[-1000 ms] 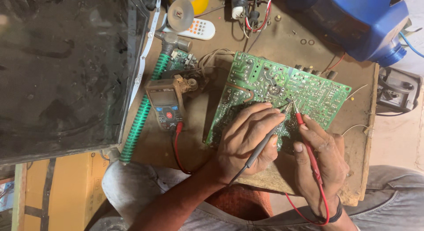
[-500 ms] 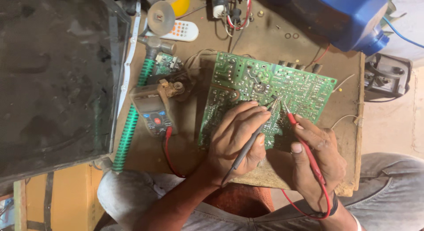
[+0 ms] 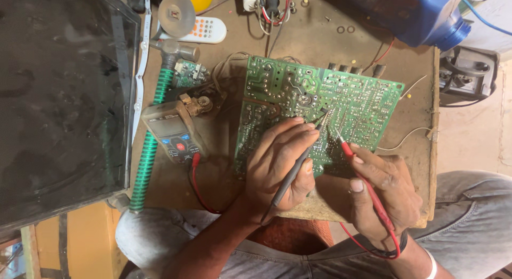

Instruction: The person uses a multimeter to test various points on a green circuit board. They hold the red and black probes and touch them to different solder joints and components on the board's surface.

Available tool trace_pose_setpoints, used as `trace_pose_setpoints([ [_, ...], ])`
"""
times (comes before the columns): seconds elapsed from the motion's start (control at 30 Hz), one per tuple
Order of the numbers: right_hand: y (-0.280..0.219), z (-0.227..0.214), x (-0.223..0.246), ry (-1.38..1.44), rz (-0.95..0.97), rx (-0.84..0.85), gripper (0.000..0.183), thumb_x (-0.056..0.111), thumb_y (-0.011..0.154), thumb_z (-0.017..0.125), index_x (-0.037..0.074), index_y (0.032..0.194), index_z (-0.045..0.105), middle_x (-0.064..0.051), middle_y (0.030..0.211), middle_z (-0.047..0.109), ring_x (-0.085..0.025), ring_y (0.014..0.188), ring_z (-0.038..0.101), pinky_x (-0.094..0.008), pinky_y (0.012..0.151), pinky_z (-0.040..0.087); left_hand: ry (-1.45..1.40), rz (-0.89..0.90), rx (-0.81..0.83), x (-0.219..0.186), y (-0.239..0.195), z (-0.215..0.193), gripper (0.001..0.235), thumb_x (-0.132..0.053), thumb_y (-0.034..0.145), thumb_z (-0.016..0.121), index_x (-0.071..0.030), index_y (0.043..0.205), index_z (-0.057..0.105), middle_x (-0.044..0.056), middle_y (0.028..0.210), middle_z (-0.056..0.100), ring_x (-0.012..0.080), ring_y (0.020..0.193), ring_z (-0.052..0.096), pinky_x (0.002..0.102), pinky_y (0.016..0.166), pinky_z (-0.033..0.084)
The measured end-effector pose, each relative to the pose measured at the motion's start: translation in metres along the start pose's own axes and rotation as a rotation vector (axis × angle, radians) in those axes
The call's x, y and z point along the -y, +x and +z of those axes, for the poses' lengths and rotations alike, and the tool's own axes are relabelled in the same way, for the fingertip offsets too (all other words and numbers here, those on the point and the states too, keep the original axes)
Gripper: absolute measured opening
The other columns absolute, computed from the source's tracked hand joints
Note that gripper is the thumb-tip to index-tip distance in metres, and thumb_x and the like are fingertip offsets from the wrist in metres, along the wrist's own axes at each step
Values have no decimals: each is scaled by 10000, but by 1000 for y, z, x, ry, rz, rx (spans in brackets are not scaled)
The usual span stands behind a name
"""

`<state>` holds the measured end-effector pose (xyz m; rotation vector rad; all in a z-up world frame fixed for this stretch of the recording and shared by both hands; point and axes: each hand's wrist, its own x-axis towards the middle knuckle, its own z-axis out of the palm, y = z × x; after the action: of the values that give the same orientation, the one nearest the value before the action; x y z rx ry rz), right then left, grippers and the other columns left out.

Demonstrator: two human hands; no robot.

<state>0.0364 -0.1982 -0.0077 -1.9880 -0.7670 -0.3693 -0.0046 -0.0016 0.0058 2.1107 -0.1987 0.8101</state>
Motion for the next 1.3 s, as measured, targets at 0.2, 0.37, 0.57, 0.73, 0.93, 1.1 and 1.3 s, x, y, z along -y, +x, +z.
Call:
trace_pose_setpoints([
  [0.2,0,-1,2,-10,47,30,172,52,981,684,-19,1138,689,-182,1190,740,-199,846,654,-281,777,523,11,8,2,1,0,0,243,-114,1097,518,46,1263,594,188,1224,686,372,1220,691,423,1087,564],
  [0.37,1,1,4,3,89,27,188,45,985,692,-23,1161,691,-180,1202,737,-176,835,639,-268,767,519,13,17,-8,2,0,2,250,-126,1102,506,51,1256,594,190,1213,686,373,1210,695,421,1083,567],
  [0.57,0,-1,3,7,106,42,200,48,991,694,-18,1180,690,-181,1214,737,-171,850,641,-265,780,521,22,30,-18,4,0,3,256,-132,1106,499,56,1246,601,192,1199,692,368,1187,705,423,1077,571],
  [0.73,-1,-1,2,20,120,36,207,60,1004,694,-12,1199,689,-176,1221,735,-178,876,653,-267,802,530,22,27,-22,3,0,4,264,-145,1112,497,56,1246,605,193,1193,695,364,1185,706,420,1076,575],
  [0.93,-2,-2,3,12,127,46,204,64,1010,691,-7,1201,688,-173,1226,736,-176,884,663,-263,803,533,4,10,-33,3,-2,3,271,-159,1111,496,53,1233,611,198,1193,702,369,1187,708,410,1052,581],
  [1.1,-1,-3,4,6,138,55,200,61,1008,685,-6,1197,690,-172,1220,738,-174,880,665,-258,794,531,-11,-2,-41,4,-3,3,269,-164,1104,500,47,1220,619,188,1178,709,364,1178,711,404,1040,584],
  [1.3,-1,-3,4,17,137,55,191,57,1016,678,-8,1195,694,-163,1169,741,-170,882,664,-261,808,536,-20,8,-45,5,-3,3,246,-144,1070,513,40,1183,632,178,1115,721,359,1158,716,417,1035,591],
])
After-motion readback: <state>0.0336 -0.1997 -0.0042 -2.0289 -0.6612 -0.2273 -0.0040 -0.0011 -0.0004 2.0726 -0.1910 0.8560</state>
